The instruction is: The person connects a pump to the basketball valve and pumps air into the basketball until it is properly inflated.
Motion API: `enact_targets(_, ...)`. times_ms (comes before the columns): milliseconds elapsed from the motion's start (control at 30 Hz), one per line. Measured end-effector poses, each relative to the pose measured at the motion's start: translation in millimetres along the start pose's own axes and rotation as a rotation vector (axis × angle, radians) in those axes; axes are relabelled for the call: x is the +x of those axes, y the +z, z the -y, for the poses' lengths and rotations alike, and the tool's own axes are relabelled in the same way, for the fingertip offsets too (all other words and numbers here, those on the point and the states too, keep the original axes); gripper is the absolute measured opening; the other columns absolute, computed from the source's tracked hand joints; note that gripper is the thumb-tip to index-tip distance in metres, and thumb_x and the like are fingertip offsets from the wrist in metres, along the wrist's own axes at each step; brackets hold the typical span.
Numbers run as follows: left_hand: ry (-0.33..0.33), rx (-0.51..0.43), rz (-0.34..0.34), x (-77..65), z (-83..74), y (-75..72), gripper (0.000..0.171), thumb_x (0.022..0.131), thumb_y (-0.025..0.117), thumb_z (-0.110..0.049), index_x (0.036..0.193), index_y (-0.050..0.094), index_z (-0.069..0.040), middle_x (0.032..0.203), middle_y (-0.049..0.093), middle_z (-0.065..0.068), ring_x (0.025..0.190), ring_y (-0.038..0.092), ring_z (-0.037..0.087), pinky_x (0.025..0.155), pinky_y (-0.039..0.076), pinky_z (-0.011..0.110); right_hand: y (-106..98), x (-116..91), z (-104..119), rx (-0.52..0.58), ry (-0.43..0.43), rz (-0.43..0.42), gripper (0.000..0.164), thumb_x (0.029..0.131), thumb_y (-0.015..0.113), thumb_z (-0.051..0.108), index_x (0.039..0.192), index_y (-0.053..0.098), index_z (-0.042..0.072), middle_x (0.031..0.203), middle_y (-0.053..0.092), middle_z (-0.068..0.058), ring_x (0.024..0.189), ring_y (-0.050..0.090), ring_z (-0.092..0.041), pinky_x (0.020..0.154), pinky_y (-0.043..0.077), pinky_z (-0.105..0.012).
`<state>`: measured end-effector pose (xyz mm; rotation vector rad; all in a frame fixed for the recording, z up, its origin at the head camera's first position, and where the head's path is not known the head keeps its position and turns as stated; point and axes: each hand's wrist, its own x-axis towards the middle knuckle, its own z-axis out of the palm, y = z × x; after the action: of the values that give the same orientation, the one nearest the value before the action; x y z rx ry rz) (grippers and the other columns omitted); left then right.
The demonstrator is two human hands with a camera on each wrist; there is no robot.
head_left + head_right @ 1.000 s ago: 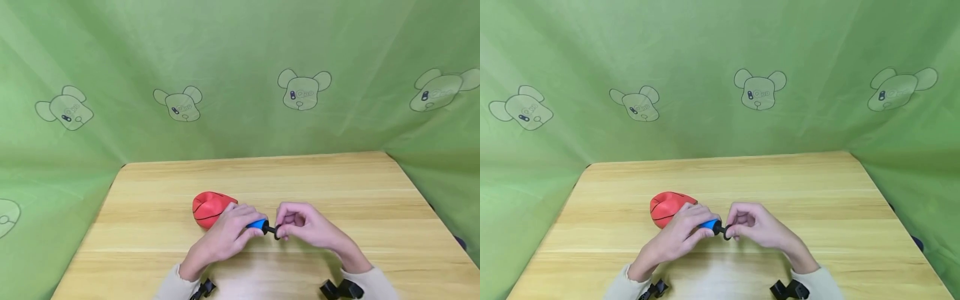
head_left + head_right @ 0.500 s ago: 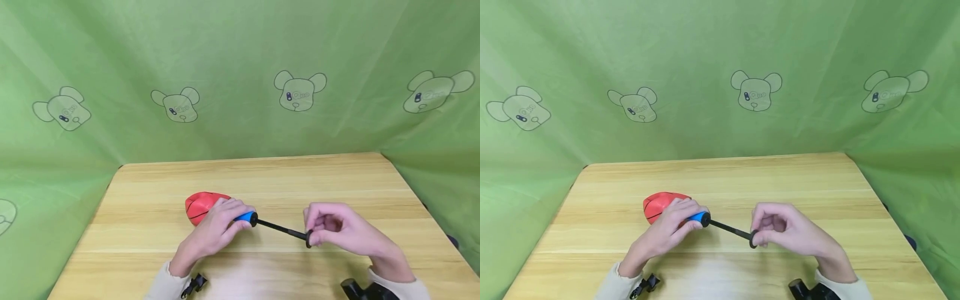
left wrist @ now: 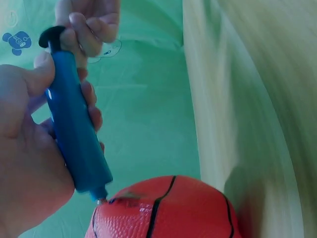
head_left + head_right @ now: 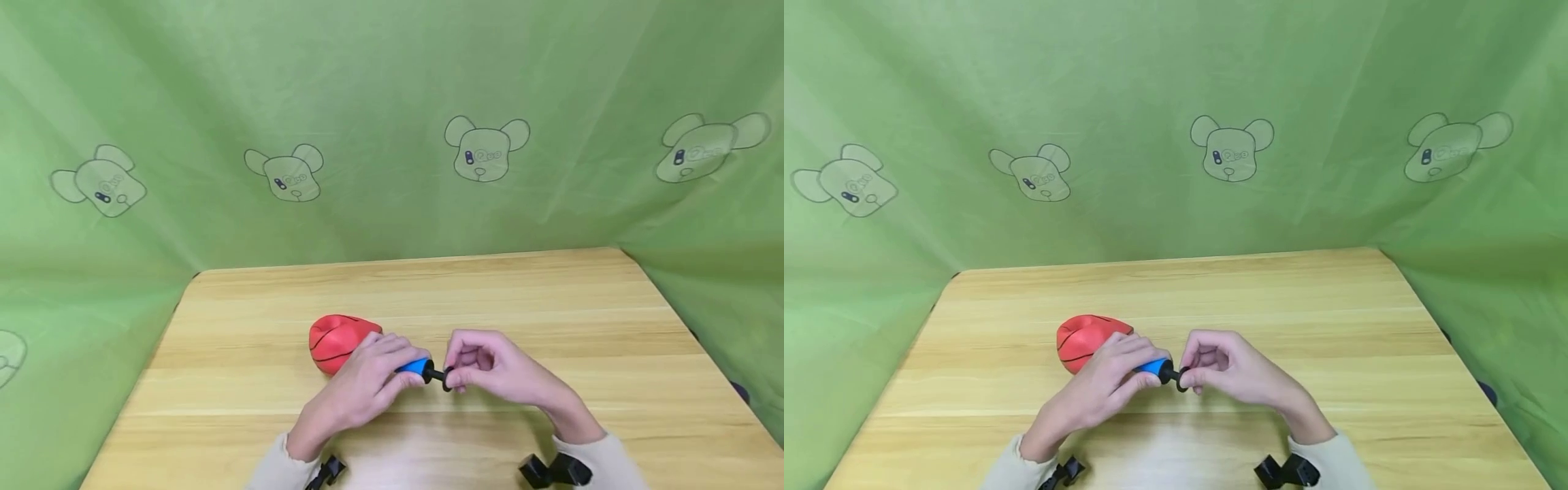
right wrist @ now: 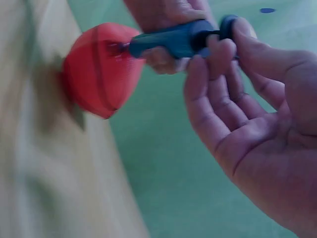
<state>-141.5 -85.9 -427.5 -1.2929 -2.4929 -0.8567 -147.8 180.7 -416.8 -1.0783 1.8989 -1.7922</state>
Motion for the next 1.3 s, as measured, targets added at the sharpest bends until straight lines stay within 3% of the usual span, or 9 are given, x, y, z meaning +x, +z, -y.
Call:
enact_targets(100,-0.012,-0.026,-0.009,-0.2,2.9,-5.8,0.033,0.107,0.053,-0.041,0.125,0.069,-0.019,0.108,0.065,-0.011,0.102,0.056,0.005,0.090,0.037,0.030,-9,-10,15,-0.017,-0.063,0.025,0.016,0.091,0.066,-0.013,0.098,0.062,0.001,0.085,0.066,-0.011,0.070,0.066,-0.019,0.061,0.058,-0.033)
enact_targets(267,-0.040,-0.038,-0.060,-1.9,7.7,-16.4,0.028,0.106,0.057,-0.036,0.123,0.069,-0.017,0.107,0.065,-0.009,0.100,0.056,0.007,0.090,0.037,0.031,-25,-27,33,0.003,-0.262,0.058,0.037,0.081,0.060,-0.031,0.101,0.060,-0.001,0.086,0.058,-0.012,0.065,0.058,-0.024,0.054,0.053,-0.033)
enact_targets(500,-0.015,-0.023,-0.011,1.1,-0.6,-7.8,0.033,0.107,0.055,-0.039,0.124,0.069,-0.015,0.111,0.066,-0.008,0.104,0.056,0.007,0.089,0.035,0.030,-8,-12,21,-0.033,-0.068,-0.004,0.022,0.091,0.065,-0.015,0.097,0.064,0.005,0.083,0.065,-0.011,0.066,0.064,-0.024,0.060,0.057,-0.033)
enact_targets(633,-0.011,0.011,0.001,-2.0,-2.2,-5.5,0.032,0.108,0.051,-0.041,0.123,0.069,-0.019,0.103,0.062,-0.011,0.101,0.056,0.006,0.089,0.034,0.029,6,3,7,-0.049,-0.030,-0.012,0.010,0.094,0.068,-0.005,0.098,0.064,0.003,0.084,0.070,-0.010,0.070,0.067,-0.017,0.062,0.058,-0.034)
enact_targets(767,0.008,-0.009,-0.008,-5.9,0.8,-6.4,0.028,0.108,0.051,-0.040,0.122,0.069,-0.022,0.098,0.059,-0.014,0.096,0.054,0.004,0.090,0.035,0.030,10,8,9,-0.057,-0.016,0.015,0.007,0.095,0.068,-0.001,0.099,0.064,0.002,0.087,0.070,-0.010,0.074,0.068,-0.016,0.065,0.058,-0.034)
enact_targets(900,0.024,-0.071,-0.008,-2.8,5.1,-7.3,0.027,0.108,0.051,-0.038,0.123,0.067,-0.022,0.102,0.061,-0.016,0.099,0.055,0.003,0.093,0.037,0.031,-2,-6,31,-0.134,-0.048,0.025,0.016,0.093,0.069,-0.007,0.099,0.064,0.008,0.087,0.069,-0.005,0.072,0.068,-0.016,0.062,0.057,-0.032)
enact_targets(1100,-0.005,-0.054,-0.029,-1.6,10.1,-12.6,0.028,0.108,0.053,-0.037,0.123,0.068,-0.018,0.107,0.065,-0.011,0.102,0.057,0.006,0.093,0.037,0.032,-24,-32,45,-0.073,-0.252,0.076,0.039,0.080,0.063,-0.030,0.102,0.060,0.002,0.086,0.059,-0.009,0.064,0.059,-0.019,0.053,0.052,-0.030)
enact_targets(1300,-0.032,-0.017,0.000,0.4,1.6,-5.5,0.032,0.107,0.054,-0.038,0.124,0.068,-0.015,0.114,0.066,-0.007,0.107,0.057,0.008,0.089,0.036,0.030,-9,-16,24,-0.073,-0.091,-0.007,0.025,0.089,0.065,-0.018,0.097,0.063,0.006,0.080,0.064,-0.009,0.063,0.061,-0.023,0.056,0.054,-0.032)
